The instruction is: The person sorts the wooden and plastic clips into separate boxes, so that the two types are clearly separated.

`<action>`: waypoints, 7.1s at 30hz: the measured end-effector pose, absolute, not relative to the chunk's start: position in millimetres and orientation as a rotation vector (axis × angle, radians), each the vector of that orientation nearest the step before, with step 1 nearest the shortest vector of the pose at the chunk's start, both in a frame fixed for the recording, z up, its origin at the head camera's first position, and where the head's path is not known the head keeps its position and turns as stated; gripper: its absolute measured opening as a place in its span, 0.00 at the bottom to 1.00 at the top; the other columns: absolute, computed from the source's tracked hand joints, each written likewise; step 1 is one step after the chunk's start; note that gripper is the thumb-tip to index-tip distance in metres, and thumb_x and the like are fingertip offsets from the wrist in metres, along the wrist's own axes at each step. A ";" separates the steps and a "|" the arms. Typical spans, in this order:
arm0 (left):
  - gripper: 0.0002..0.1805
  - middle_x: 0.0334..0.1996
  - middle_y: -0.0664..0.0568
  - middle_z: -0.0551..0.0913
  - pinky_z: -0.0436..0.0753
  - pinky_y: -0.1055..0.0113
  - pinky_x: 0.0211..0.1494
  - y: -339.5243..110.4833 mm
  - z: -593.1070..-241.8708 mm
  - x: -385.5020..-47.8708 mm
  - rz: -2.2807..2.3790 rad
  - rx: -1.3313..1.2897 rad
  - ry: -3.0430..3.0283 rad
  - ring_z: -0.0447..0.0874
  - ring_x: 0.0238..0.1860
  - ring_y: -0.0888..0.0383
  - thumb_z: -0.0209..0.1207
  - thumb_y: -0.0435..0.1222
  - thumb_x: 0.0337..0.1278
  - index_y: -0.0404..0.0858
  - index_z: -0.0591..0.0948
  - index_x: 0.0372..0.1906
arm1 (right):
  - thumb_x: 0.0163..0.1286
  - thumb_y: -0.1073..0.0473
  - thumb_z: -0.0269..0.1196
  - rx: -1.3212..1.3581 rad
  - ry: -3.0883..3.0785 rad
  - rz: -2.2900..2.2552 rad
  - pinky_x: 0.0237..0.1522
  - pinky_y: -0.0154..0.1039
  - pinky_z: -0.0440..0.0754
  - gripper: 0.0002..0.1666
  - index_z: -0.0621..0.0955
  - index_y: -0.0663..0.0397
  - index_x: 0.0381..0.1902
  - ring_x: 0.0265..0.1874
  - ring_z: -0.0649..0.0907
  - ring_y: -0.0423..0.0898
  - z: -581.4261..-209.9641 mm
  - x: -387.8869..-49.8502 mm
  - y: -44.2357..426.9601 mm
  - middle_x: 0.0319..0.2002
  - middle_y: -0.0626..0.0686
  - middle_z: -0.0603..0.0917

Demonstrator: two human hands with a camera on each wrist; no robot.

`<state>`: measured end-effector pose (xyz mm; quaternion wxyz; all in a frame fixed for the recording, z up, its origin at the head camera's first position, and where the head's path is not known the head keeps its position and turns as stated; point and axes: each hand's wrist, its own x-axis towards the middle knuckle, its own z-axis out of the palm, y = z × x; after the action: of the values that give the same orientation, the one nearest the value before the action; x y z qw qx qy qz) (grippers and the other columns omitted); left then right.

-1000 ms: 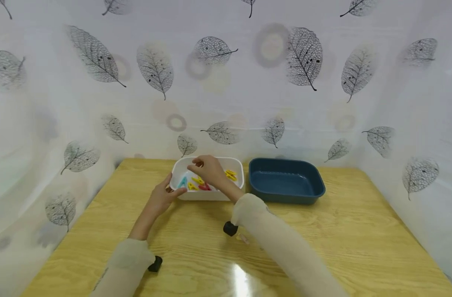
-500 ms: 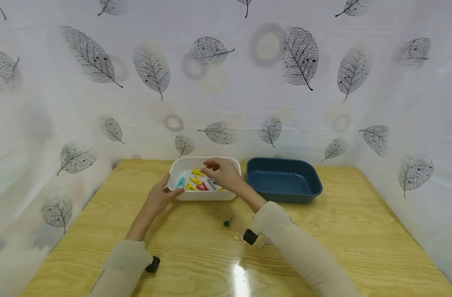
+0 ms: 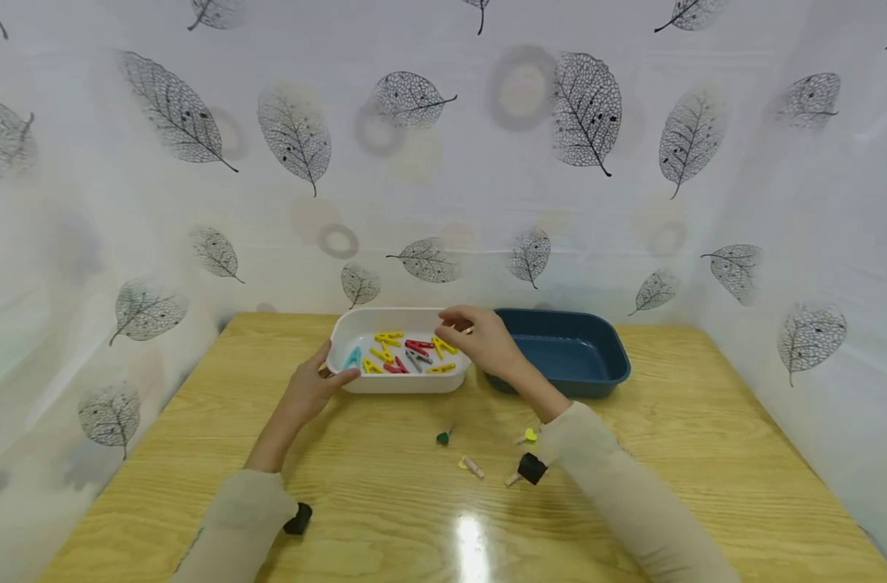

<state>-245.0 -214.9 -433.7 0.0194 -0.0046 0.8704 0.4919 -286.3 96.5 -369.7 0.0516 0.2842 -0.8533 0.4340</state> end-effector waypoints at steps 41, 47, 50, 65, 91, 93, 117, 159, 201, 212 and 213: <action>0.52 0.79 0.26 0.47 0.71 0.49 0.72 -215.9 -435.1 -245.1 1.515 0.016 2.712 0.61 0.75 0.33 0.65 0.43 0.71 0.28 0.44 0.81 | 0.77 0.55 0.65 0.467 -2.633 1.361 0.45 0.28 0.81 0.27 0.78 0.64 0.67 0.50 0.82 0.52 -378.2 -255.4 264.1 0.57 0.65 0.82; 0.52 0.79 0.27 0.47 0.71 0.49 0.72 -215.6 -434.5 -244.5 1.514 0.014 2.716 0.61 0.75 0.33 0.65 0.43 0.71 0.28 0.45 0.81 | 0.77 0.52 0.65 0.423 -2.656 1.306 0.42 0.28 0.81 0.29 0.77 0.64 0.68 0.50 0.81 0.54 -378.6 -248.7 282.4 0.59 0.66 0.82; 0.52 0.79 0.27 0.48 0.72 0.49 0.72 -215.6 -433.9 -244.2 1.507 0.013 2.721 0.61 0.74 0.33 0.65 0.43 0.71 0.28 0.45 0.81 | 0.77 0.51 0.64 0.404 -2.663 1.272 0.40 0.29 0.81 0.30 0.77 0.64 0.68 0.50 0.81 0.55 -381.0 -247.5 292.9 0.59 0.67 0.82; 0.51 0.79 0.27 0.46 0.72 0.49 0.72 -216.3 -434.5 -244.0 1.528 0.015 2.702 0.61 0.75 0.33 0.65 0.42 0.71 0.28 0.44 0.81 | 0.79 0.52 0.62 0.338 -2.633 1.139 0.43 0.21 0.76 0.29 0.77 0.69 0.67 0.45 0.75 0.27 -396.6 -244.7 333.3 0.56 0.68 0.83; 0.51 0.79 0.27 0.47 0.71 0.47 0.73 -214.9 -434.1 -243.0 1.520 0.029 2.711 0.59 0.76 0.33 0.64 0.43 0.72 0.27 0.43 0.81 | 0.80 0.49 0.60 0.258 -2.751 1.262 0.65 0.66 0.73 0.41 0.61 0.69 0.78 0.69 0.70 0.71 -431.4 -251.7 339.3 0.75 0.73 0.64; 0.51 0.79 0.27 0.47 0.71 0.47 0.73 -215.1 -434.7 -243.2 1.513 0.030 2.716 0.59 0.76 0.33 0.64 0.43 0.72 0.27 0.43 0.81 | 0.80 0.49 0.60 0.264 -2.760 1.270 0.65 0.68 0.72 0.42 0.60 0.69 0.79 0.69 0.69 0.72 -432.9 -252.0 338.5 0.76 0.73 0.62; 0.51 0.79 0.27 0.48 0.70 0.48 0.73 -215.5 -433.2 -246.1 1.506 0.039 2.728 0.60 0.75 0.34 0.64 0.43 0.72 0.27 0.44 0.81 | 0.83 0.42 0.52 0.277 -2.803 1.300 0.71 0.63 0.65 0.46 0.49 0.60 0.83 0.75 0.61 0.69 -443.1 -253.3 338.7 0.80 0.70 0.51; 0.26 0.55 0.34 0.79 0.83 0.65 0.53 -166.2 -412.8 -215.1 1.853 0.118 3.098 0.80 0.54 0.40 0.63 0.28 0.68 0.25 0.74 0.67 | 0.85 0.48 0.52 0.446 -2.806 1.286 0.69 0.68 0.64 0.44 0.47 0.61 0.83 0.75 0.60 0.70 -448.9 -257.6 349.1 0.80 0.70 0.50; 0.28 0.47 0.41 0.85 0.85 0.49 0.53 -76.5 -441.6 -179.6 1.124 0.415 2.850 0.83 0.46 0.49 0.73 0.34 0.58 0.24 0.79 0.60 | 0.84 0.50 0.55 0.479 -2.834 1.351 0.71 0.59 0.66 0.44 0.47 0.62 0.83 0.76 0.56 0.71 -443.6 -258.1 347.2 0.81 0.70 0.47; 0.23 0.44 0.41 0.83 0.84 0.48 0.56 -69.2 -444.9 -186.4 1.026 0.359 2.855 0.82 0.49 0.46 0.73 0.35 0.58 0.25 0.81 0.53 | 0.84 0.49 0.54 0.486 -2.847 1.342 0.71 0.64 0.62 0.45 0.47 0.61 0.83 0.77 0.56 0.69 -446.1 -260.1 350.1 0.81 0.69 0.47; 0.23 0.45 0.41 0.83 0.83 0.48 0.57 -68.4 -444.6 -186.7 1.019 0.356 2.852 0.82 0.49 0.46 0.73 0.35 0.58 0.25 0.81 0.53 | 0.84 0.49 0.54 0.486 -2.845 1.346 0.71 0.63 0.63 0.45 0.47 0.61 0.83 0.77 0.55 0.69 -446.0 -260.0 350.3 0.81 0.69 0.47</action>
<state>-186.7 -68.4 -444.6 0.0461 0.1167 0.9343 0.3337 -260.0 350.3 -446.0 -0.0215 0.1525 -0.8932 0.4225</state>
